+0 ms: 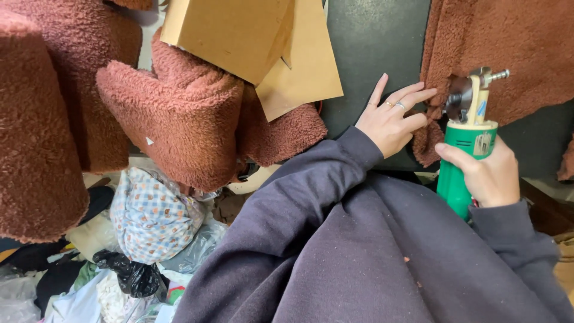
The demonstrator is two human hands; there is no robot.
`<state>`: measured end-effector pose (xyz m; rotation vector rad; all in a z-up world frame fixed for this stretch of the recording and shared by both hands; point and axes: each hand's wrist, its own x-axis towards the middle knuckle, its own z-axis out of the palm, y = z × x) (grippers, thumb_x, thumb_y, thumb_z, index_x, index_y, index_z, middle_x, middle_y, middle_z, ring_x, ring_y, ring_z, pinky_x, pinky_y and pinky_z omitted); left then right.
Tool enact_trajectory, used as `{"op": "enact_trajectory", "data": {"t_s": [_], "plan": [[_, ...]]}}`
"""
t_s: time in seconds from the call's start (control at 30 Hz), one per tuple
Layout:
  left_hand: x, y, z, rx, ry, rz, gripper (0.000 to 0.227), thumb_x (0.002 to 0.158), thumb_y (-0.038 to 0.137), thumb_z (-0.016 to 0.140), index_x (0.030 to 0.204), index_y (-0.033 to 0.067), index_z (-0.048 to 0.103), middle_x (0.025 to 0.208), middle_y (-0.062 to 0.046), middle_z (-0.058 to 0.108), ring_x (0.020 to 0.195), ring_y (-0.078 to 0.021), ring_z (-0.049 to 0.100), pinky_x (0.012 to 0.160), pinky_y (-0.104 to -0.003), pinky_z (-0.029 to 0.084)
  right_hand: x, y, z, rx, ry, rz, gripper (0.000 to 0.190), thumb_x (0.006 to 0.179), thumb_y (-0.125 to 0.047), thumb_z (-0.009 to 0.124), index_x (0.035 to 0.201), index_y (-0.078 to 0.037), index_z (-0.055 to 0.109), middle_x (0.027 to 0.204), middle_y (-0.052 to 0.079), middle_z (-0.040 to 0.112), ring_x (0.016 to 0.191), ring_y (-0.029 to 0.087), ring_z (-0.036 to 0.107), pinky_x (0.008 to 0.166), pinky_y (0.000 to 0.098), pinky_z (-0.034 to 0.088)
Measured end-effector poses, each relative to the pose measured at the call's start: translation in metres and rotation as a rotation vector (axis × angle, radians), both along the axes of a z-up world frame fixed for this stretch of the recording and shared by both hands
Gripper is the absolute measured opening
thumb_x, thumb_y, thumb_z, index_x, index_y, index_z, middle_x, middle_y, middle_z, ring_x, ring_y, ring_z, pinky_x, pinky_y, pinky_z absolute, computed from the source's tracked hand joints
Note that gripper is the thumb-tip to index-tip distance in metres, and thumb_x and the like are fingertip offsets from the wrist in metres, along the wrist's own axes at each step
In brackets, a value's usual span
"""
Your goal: The person places a cardboard template on a large piece of brown fabric and traces its outline with a blue marker. They then use a green electric fabric cutter to cut the fabric along the marked lines. The person repeats this process with another template on a different section of the fabric.
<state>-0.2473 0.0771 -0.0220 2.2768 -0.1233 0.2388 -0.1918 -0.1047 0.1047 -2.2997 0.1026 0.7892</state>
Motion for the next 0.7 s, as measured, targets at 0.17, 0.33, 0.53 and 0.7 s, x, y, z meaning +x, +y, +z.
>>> {"op": "enact_trajectory", "data": {"t_s": [0.17, 0.33, 0.53, 0.7], "plan": [[0.003, 0.003, 0.006, 0.021, 0.024, -0.026, 0.019, 0.085, 0.01, 0.07, 0.1, 0.0215, 0.067, 0.152, 0.004, 0.049, 0.149, -0.0196, 0.041, 0.131, -0.069, 0.018, 0.017, 0.014, 0.003, -0.045, 0.03, -0.025, 0.038, 0.087, -0.028, 0.083, 0.112, -0.002, 0.071, 0.097, 0.008, 0.075, 0.084, 0.013, 0.07, 0.076, 0.0302, 0.053], [0.008, 0.002, 0.017, 0.052, 0.056, -0.026, 0.021, 0.079, 0.011, 0.071, 0.098, 0.0196, 0.068, 0.147, 0.001, 0.051, 0.145, -0.0209, 0.044, 0.129, -0.071, 0.018, 0.032, 0.023, 0.0, 0.008, -0.011, -0.024, 0.036, 0.088, -0.027, 0.082, 0.113, -0.003, 0.072, 0.098, 0.006, 0.074, 0.084, 0.011, 0.068, 0.075, 0.0287, 0.053], [0.01, 0.001, 0.02, 0.08, 0.078, -0.013, 0.024, 0.076, 0.01, 0.07, 0.097, 0.0204, 0.069, 0.143, 0.0, 0.053, 0.142, -0.0216, 0.047, 0.129, -0.071, 0.018, 0.056, 0.034, -0.003, 0.015, -0.039, 0.002, 0.032, 0.09, -0.027, 0.082, 0.11, -0.003, 0.073, 0.096, 0.005, 0.074, 0.083, 0.01, 0.067, 0.075, 0.0289, 0.052], [0.01, 0.003, 0.022, 0.097, 0.071, -0.015, 0.025, 0.075, 0.01, 0.071, 0.097, 0.0213, 0.069, 0.144, -0.001, 0.054, 0.142, -0.0222, 0.046, 0.129, -0.071, 0.018, 0.075, 0.045, -0.005, 0.03, -0.036, -0.024, 0.03, 0.089, -0.026, 0.082, 0.106, -0.003, 0.073, 0.093, 0.005, 0.073, 0.081, 0.01, 0.067, 0.073, 0.029, 0.052]]}}
